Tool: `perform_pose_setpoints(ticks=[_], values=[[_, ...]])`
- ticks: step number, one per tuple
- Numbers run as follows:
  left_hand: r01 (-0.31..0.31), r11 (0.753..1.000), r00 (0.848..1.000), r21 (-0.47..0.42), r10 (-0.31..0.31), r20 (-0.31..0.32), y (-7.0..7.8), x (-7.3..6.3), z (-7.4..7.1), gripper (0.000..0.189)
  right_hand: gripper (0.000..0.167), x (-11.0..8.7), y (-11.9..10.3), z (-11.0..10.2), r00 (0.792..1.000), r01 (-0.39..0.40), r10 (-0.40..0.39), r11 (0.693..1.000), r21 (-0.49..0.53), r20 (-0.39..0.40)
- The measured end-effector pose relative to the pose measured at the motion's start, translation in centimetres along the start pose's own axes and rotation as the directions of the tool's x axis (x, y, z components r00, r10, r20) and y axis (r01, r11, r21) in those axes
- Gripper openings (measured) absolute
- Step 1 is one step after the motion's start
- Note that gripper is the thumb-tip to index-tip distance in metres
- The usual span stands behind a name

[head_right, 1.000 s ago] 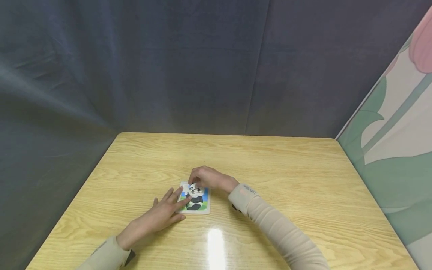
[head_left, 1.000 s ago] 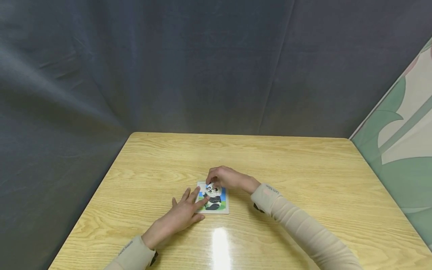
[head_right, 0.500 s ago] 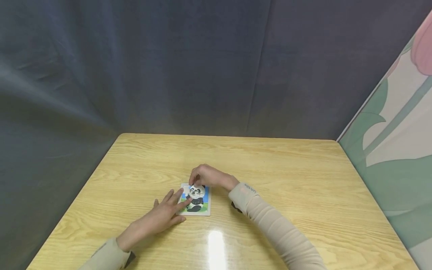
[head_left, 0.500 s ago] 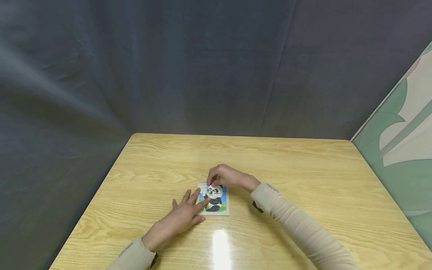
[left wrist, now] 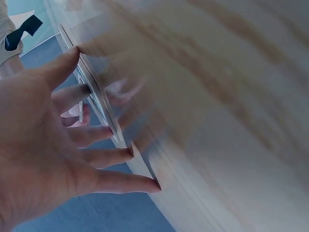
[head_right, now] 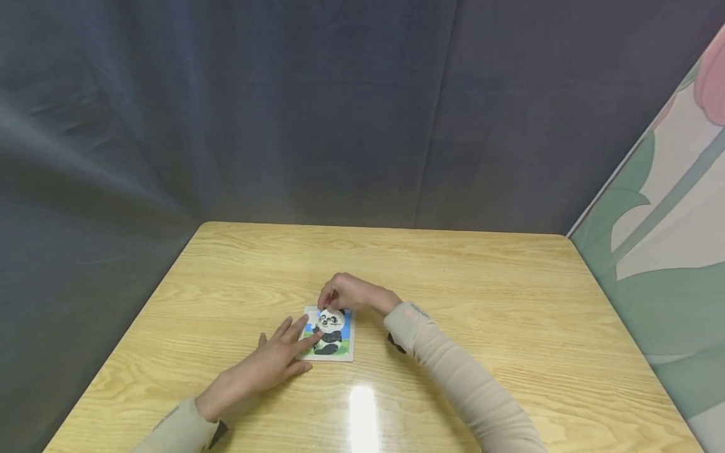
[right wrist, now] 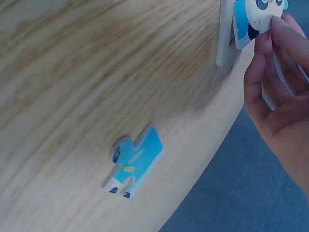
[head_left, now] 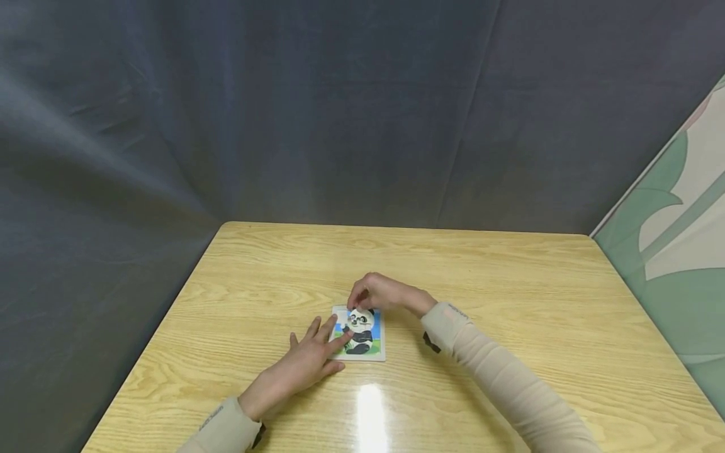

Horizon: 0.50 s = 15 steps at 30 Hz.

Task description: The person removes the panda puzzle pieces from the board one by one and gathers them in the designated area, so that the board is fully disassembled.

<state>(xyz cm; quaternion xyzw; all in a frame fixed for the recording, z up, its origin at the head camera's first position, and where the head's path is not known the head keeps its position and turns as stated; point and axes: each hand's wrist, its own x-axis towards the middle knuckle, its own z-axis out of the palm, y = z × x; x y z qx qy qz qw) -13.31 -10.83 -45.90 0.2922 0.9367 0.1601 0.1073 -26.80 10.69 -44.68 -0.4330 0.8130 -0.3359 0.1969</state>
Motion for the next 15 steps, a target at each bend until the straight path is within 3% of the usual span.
perform_pose_setpoints(ticks=[11,15], values=[[0.001,1.000,1.000,0.004,-0.001,-0.023,0.0,0.0,-0.1,0.060,0.017,0.4,0.9,0.3,0.999,-0.031,0.031,0.999,0.012,0.020],[-0.010,0.995,0.997,0.094,0.016,-0.070,1.1,0.1,-0.1,0.064,0.017,0.3,1.0,0.4,0.999,-0.028,0.028,1.000,0.014,0.022]])
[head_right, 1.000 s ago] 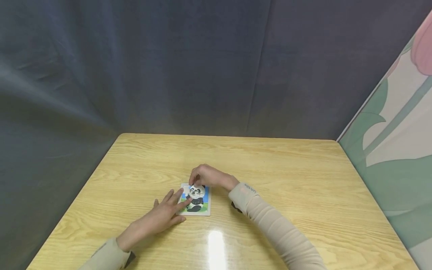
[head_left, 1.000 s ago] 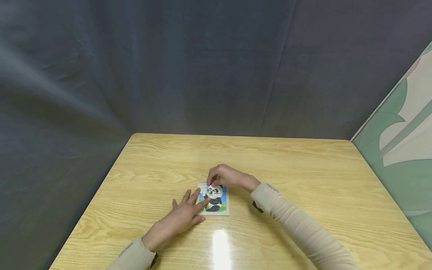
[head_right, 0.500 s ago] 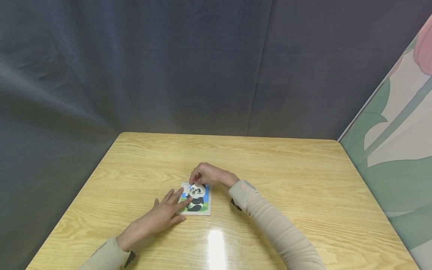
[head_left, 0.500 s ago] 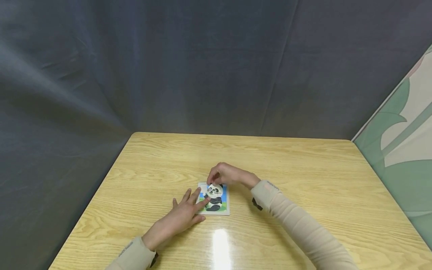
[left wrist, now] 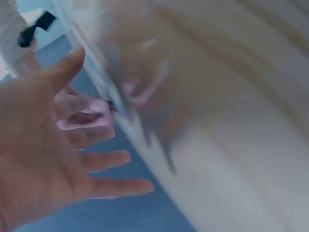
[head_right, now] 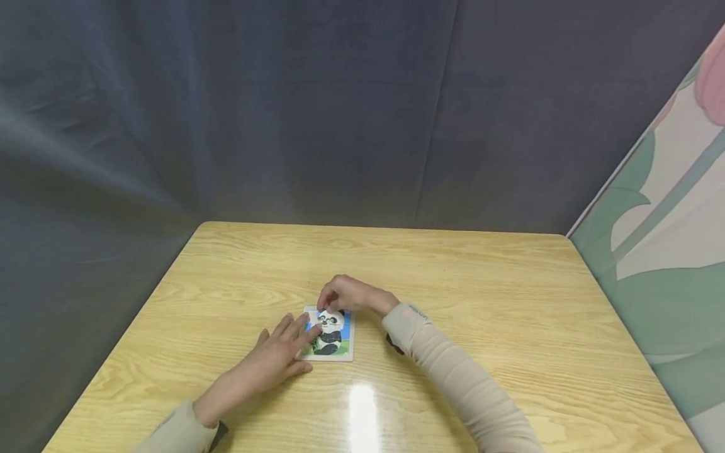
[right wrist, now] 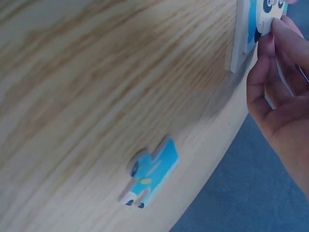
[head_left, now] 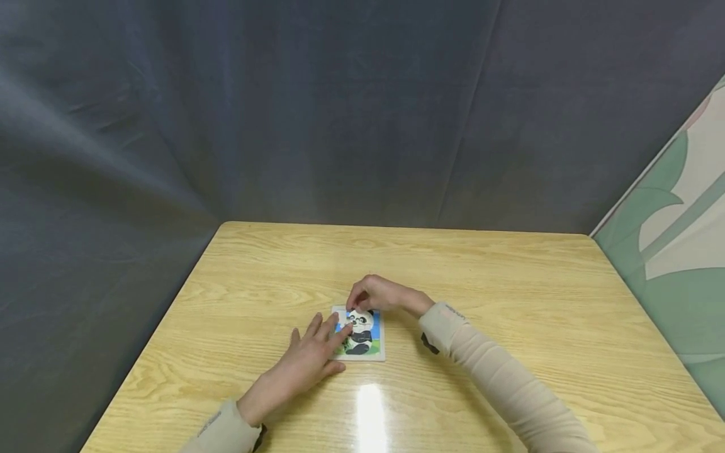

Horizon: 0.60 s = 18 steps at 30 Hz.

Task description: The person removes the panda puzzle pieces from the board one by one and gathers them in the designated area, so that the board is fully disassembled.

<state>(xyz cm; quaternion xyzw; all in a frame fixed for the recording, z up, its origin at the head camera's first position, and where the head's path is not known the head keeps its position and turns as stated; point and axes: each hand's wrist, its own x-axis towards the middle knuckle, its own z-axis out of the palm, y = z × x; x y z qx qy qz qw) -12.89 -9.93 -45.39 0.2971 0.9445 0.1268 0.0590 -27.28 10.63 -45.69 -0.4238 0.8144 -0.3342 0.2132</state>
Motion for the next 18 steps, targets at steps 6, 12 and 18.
perform_pose_setpoints(ticks=[6,12,18], values=[[-0.131,0.978,0.991,0.163,0.134,-0.008,4.4,1.4,0.4,0.063,0.016,-0.5,-0.1,-0.1,1.000,0.013,-0.013,1.000,0.001,-0.013],[-0.103,0.971,0.995,0.215,0.102,0.014,6.5,3.3,2.0,0.063,0.015,-0.5,-0.1,0.2,0.999,0.035,-0.035,0.999,0.012,-0.003],[-0.040,0.978,0.999,0.203,0.038,0.012,7.0,3.9,2.4,0.063,0.015,-0.3,-0.2,0.1,1.000,0.029,-0.029,0.999,0.021,0.001]])
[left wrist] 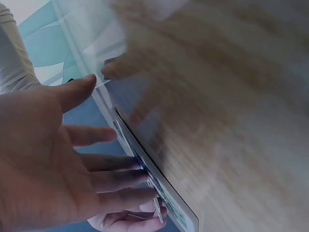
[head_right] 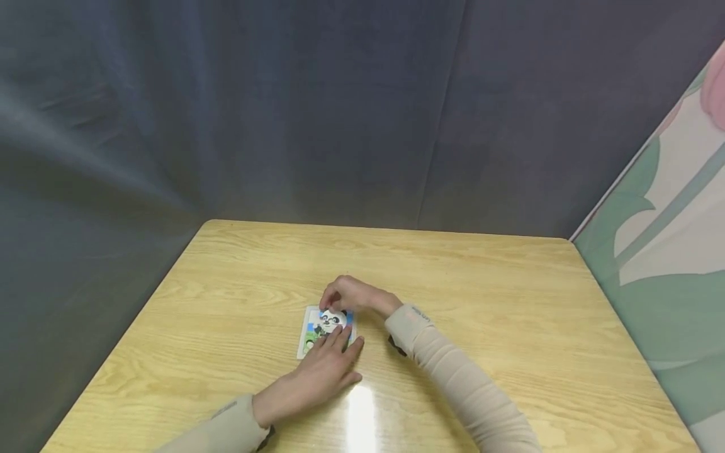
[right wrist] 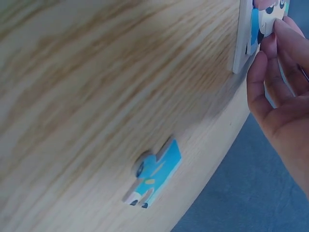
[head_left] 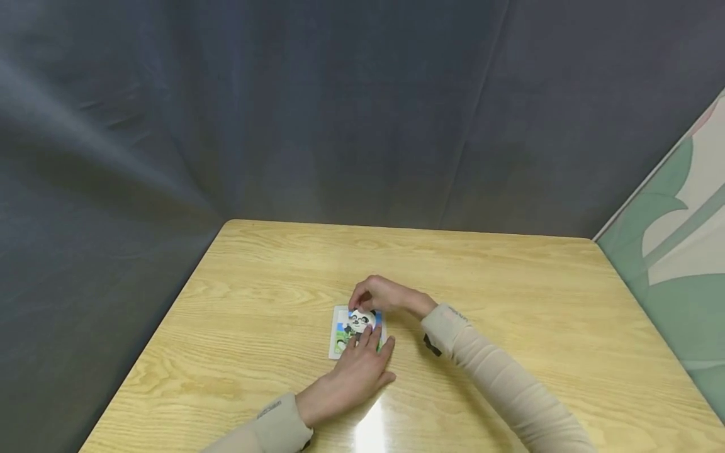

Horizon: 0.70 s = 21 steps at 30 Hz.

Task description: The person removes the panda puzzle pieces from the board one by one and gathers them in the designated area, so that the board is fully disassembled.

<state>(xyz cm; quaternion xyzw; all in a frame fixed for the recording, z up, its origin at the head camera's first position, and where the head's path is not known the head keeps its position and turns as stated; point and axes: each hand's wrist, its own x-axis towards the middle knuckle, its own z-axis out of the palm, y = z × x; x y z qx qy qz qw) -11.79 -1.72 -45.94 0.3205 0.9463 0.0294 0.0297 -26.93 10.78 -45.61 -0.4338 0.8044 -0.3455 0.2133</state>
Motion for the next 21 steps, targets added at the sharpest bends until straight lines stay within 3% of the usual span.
perform_pose_setpoints(ticks=[7,16,21], values=[[-0.009,0.999,1.000,0.037,0.010,-0.027,-0.25,0.49,0.36,0.063,0.015,0.03,-0.05,0.01,1.000,0.008,-0.008,1.000,0.021,-0.010],[0.006,1.000,1.000,0.028,-0.007,0.003,-0.14,0.58,0.35,0.061,0.015,0.03,0.25,-0.06,1.000,-0.011,0.013,0.998,0.059,-0.020],[0.004,1.000,1.000,0.029,-0.004,0.001,-0.08,0.39,0.30,0.060,0.015,0.11,0.40,-0.15,1.000,-0.022,0.024,0.991,0.133,-0.016]])
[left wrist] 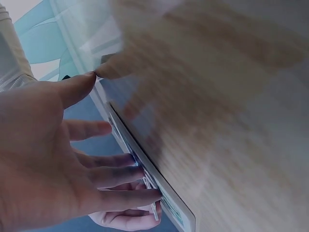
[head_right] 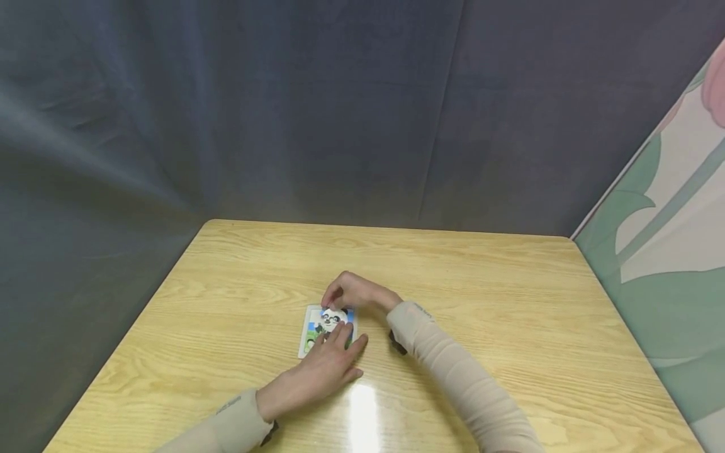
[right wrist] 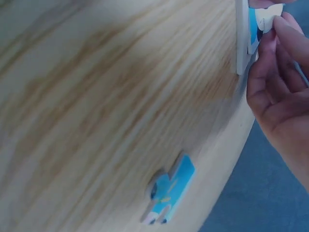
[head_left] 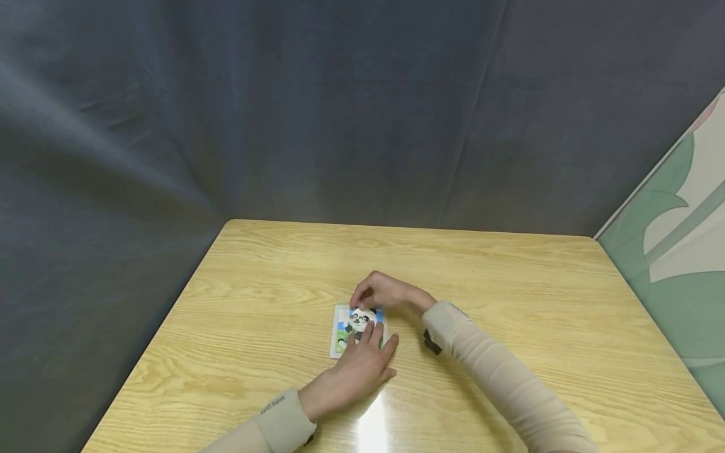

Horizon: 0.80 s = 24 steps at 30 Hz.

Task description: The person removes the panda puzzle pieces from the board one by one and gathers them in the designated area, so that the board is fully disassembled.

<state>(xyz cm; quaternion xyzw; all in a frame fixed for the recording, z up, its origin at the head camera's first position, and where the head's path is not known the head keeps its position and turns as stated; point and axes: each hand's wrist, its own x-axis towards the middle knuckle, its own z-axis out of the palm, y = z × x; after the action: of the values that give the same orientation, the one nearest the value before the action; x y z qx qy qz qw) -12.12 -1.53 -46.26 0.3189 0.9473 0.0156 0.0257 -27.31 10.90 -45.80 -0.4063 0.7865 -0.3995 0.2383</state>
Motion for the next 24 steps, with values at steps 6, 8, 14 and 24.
perform_pose_setpoints(ticks=[6,8,14,24], values=[[-0.004,1.000,1.000,-0.010,0.004,0.002,-0.09,-0.19,-0.19,0.061,0.013,0.05,0.39,-0.09,0.998,-0.055,0.056,0.996,0.066,-0.014],[-0.007,1.000,1.000,-0.021,0.007,0.015,-0.13,-0.24,-0.29,0.061,0.013,0.01,0.55,-0.10,0.996,-0.086,0.088,0.993,0.082,-0.019],[0.000,1.000,0.998,-0.029,0.001,0.059,-0.19,-0.29,-0.43,0.062,0.011,-0.02,0.34,-0.06,0.988,-0.144,0.150,0.984,0.109,-0.045],[-0.027,0.999,0.996,-0.029,0.030,0.088,-0.57,-0.45,-0.58,0.061,0.011,-0.02,0.32,0.14,0.985,-0.141,0.151,0.983,0.118,-0.079]])
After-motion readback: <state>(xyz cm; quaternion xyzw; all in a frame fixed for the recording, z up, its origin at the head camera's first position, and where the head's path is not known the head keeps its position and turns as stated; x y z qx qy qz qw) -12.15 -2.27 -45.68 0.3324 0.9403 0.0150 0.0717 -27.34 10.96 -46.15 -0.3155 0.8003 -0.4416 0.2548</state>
